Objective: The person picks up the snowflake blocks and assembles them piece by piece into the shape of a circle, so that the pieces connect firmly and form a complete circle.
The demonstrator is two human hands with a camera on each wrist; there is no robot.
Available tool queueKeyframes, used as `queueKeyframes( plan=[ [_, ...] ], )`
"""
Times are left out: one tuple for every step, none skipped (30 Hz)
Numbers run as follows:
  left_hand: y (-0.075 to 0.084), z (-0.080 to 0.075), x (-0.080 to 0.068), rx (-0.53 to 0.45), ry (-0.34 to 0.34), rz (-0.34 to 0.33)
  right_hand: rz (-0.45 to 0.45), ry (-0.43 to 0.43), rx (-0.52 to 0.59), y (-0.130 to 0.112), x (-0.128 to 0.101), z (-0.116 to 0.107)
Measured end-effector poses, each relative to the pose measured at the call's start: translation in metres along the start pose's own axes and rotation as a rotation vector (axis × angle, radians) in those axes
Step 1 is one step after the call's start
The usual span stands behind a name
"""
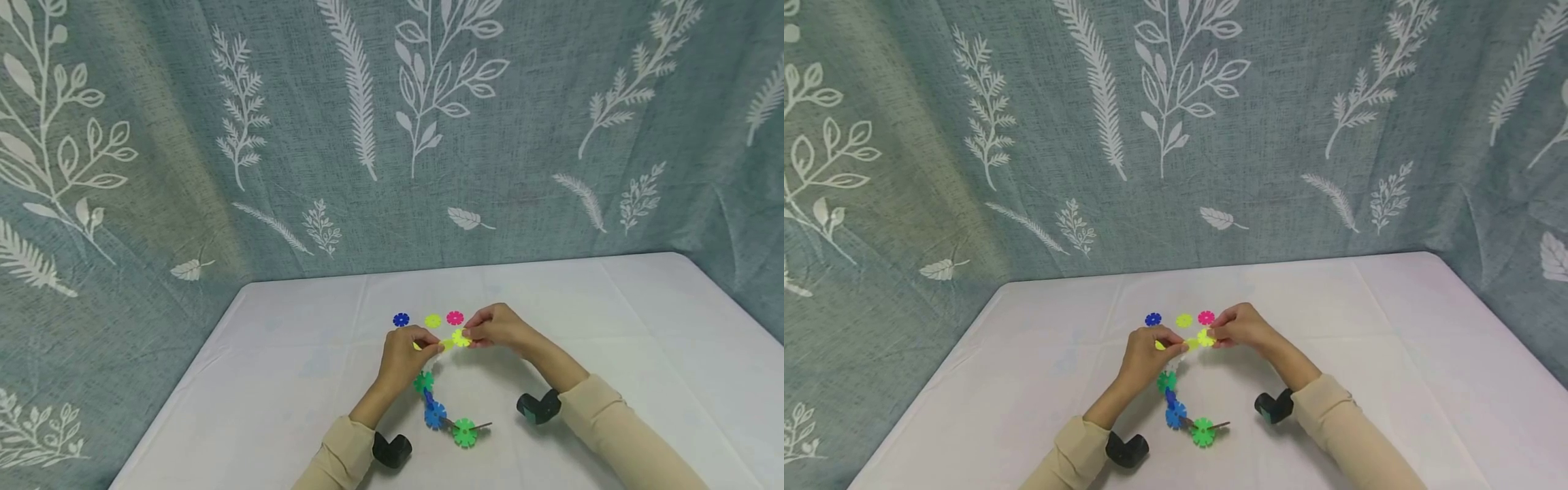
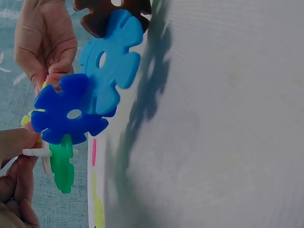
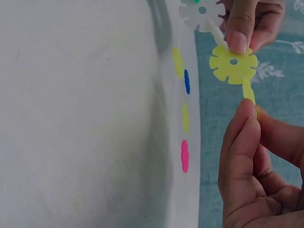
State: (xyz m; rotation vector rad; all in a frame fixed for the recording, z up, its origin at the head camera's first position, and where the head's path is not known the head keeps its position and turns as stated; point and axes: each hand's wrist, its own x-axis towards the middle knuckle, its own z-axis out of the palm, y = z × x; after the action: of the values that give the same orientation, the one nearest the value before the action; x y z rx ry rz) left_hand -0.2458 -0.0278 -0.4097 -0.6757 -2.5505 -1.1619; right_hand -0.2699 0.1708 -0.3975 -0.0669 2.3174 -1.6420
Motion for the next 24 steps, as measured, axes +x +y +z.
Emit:
queueKeyframes(
  plan=[
    [0.0002, 0.0002, 0.0000, -0.001, 0.001, 0.004, -0.002, 0.000, 0.002, 0.0003, 0.0000, -0.0001],
    [0.0004, 0.0004, -0.0002, -0.001, 0.002, 0.007, -0.003, -0.001, 0.006, 0.0006, -0.0002, -0.0003],
    [0.0004, 0.0006, -0.0002, -0.003, 0.003, 0.009, -0.005, -0.001, 0.010, 0.0006, -0.0006, -0.0005],
    [0.0007, 0.0007, -0.0004, -0.003, 0.004, 0.010, -0.008, -0.001, 0.013, 0.0011, -0.0007, -0.0008],
    [0.0007, 0.0010, -0.0007, -0.001, 0.009, 0.019, -0.008, 0.003, 0.017, 0.0014, -0.0008, -0.0010],
    [0.0008, 0.0008, -0.0008, -0.002, 0.014, 0.028, -0.007, 0.011, 0.020, 0.0014, -0.0010, -0.0013],
    [0.0009, 0.0005, -0.0010, 0.000, 0.019, 0.036, -0.007, 0.018, 0.023, 0.0015, -0.0012, -0.0014],
    [0.0004, 0.0008, -0.0013, 0.004, 0.032, 0.054, -0.007, 0.024, 0.027, 0.0016, -0.0014, -0.0016],
    [0.0001, 0.0008, -0.0014, 0.006, 0.037, 0.056, -0.007, 0.026, 0.024, 0.0018, -0.0015, -0.0016],
    [0.0002, 0.0006, -0.0015, 0.007, 0.039, 0.056, -0.007, 0.026, 0.019, 0.0020, -0.0017, -0.0016],
    [0.0000, 0.0005, -0.0014, 0.009, 0.041, 0.064, -0.008, 0.022, 0.013, 0.0021, -0.0020, -0.0014],
    [-0.0001, 0.0005, -0.0012, 0.007, 0.034, 0.055, -0.011, 0.014, 0.005, 0.0020, -0.0022, -0.0011],
    [-0.0002, 0.0006, -0.0012, 0.006, 0.029, 0.051, -0.015, 0.003, -0.004, 0.0020, -0.0024, -0.0006],
    [-0.0002, 0.0007, -0.0010, 0.003, 0.025, 0.046, -0.019, -0.007, -0.013, 0.0019, -0.0024, -0.0001],
    [0.0001, 0.0005, -0.0007, -0.004, 0.011, 0.027, -0.023, -0.015, -0.023, 0.0018, -0.0025, 0.0005],
    [0.0000, 0.0009, -0.0006, -0.002, 0.006, 0.027, -0.027, -0.017, -0.029, 0.0015, -0.0024, 0.0011],
    [0.0002, 0.0013, -0.0005, 0.004, 0.008, 0.029, -0.031, -0.019, -0.032, 0.0012, -0.0022, 0.0018],
    [0.0006, 0.0016, -0.0006, 0.006, 0.012, 0.026, -0.032, -0.019, -0.032, 0.0008, -0.0019, 0.0024],
    [0.0010, 0.0022, -0.0006, 0.014, 0.019, 0.031, -0.034, -0.017, -0.037, 0.0003, -0.0015, 0.0032],
    [0.0016, 0.0029, -0.0006, 0.024, 0.026, 0.037, -0.033, -0.015, -0.043, 0.0000, -0.0011, 0.0042],
    [0.0020, 0.0039, -0.0006, 0.031, 0.031, 0.044, -0.031, -0.011, -0.051, -0.0004, -0.0008, 0.0051],
    [0.0027, 0.0048, -0.0005, 0.041, 0.037, 0.053, -0.030, -0.005, -0.058, -0.0005, -0.0004, 0.0060],
    [0.0032, 0.0056, -0.0003, 0.045, 0.038, 0.060, -0.030, 0.001, -0.067, -0.0004, 0.0000, 0.0067],
    [0.0041, 0.0059, -0.0004, 0.043, 0.027, 0.060, -0.031, 0.005, -0.076, 0.0001, 0.0002, 0.0072]
  ],
)
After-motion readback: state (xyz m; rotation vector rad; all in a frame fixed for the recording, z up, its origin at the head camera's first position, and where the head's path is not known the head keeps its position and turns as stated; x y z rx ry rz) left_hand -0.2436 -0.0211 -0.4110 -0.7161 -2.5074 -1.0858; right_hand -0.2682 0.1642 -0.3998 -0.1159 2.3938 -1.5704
